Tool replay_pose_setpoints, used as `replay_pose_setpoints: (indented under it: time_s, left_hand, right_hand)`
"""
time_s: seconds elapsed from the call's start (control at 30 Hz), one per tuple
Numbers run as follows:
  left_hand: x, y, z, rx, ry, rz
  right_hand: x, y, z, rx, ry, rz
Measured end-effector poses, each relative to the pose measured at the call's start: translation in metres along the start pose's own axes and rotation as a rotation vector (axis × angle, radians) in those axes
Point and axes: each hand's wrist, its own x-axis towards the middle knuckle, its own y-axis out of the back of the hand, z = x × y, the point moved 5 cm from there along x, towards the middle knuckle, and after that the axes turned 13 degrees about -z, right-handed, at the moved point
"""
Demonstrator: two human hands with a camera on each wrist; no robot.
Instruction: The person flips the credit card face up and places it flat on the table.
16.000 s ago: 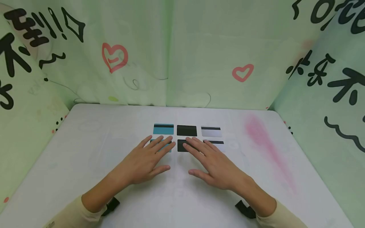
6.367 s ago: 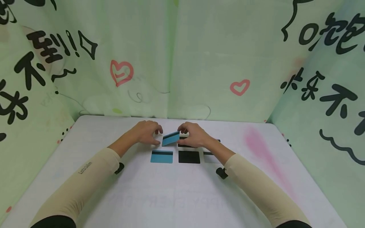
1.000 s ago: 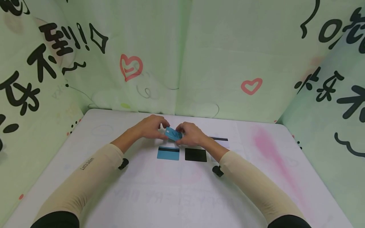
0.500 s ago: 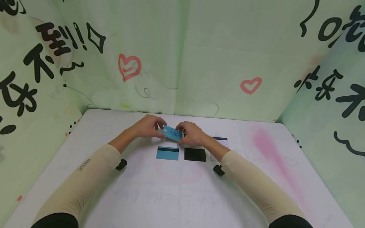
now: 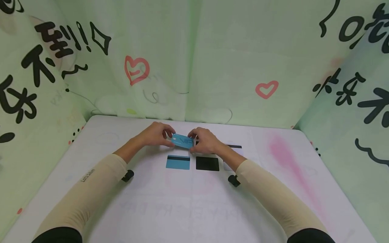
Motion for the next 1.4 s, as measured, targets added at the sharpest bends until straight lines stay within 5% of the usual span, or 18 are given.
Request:
replay_pose_setpoints:
  time_s: [0.4, 1.4]
  left_hand:
    - [0.000, -0.008, -0.011, 0.058, 0.099, -0.010]
    - [0.001, -0.016, -0.008, 0.191, 0.139, -0.043]
  right_hand:
    - [0.001, -0.002, 0.000, 0.013, 0.026, -0.005]
    - [0.004, -0.005, 0.000, -0.038, -0.019, -0.020]
